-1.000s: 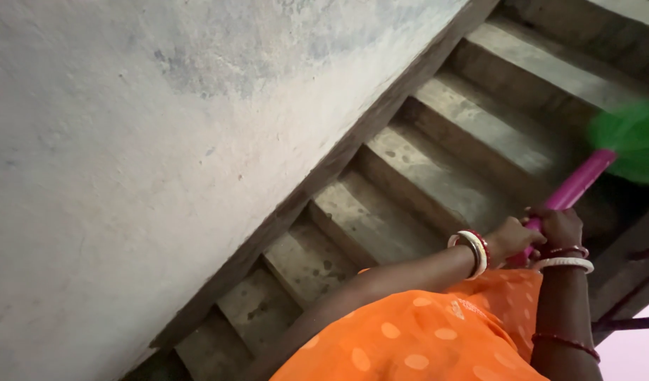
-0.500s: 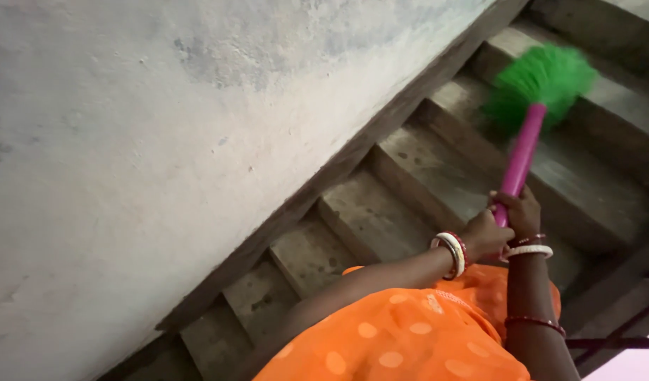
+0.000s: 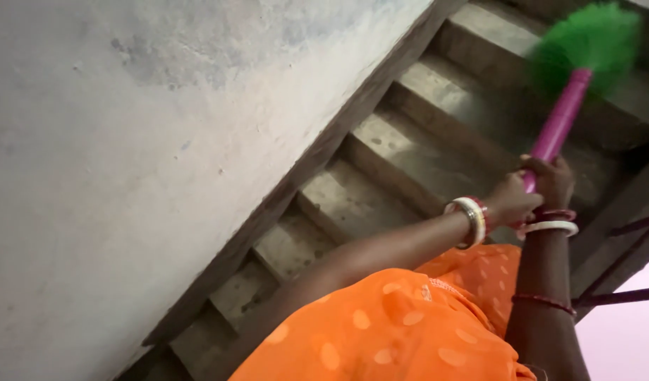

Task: The person cleans a staircase by sweeping each step with a duster, moving from the top toward the bottom.

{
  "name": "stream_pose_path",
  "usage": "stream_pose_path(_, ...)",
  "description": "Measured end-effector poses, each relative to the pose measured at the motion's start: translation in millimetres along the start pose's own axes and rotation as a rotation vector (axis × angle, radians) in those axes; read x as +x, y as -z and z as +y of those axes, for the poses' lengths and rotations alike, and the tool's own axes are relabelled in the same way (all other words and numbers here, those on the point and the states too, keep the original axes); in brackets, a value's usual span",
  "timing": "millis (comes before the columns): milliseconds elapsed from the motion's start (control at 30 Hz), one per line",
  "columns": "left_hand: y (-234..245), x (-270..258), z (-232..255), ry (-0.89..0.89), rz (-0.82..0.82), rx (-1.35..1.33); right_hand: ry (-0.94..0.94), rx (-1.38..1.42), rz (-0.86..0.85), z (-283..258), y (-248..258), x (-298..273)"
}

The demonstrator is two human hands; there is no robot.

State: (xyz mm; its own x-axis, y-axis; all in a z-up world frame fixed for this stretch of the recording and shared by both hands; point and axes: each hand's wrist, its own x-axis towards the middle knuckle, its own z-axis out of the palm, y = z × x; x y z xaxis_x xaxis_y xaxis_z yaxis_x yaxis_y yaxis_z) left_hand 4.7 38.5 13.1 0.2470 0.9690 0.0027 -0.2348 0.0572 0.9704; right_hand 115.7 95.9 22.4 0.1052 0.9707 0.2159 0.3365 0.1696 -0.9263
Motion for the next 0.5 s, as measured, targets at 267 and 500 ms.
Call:
stream_pose_path(267,-111.4,119.2,-63.2,-0.01,-0.005,-0.133,0.412,-0.525,-0.081,80.3,144.9,31.8)
stream_pose_path(500,-84.0,17.0,-46.1,0.231,0.048,0.084,-0.374,0.407,0.009,50.6,66.8,-32.1)
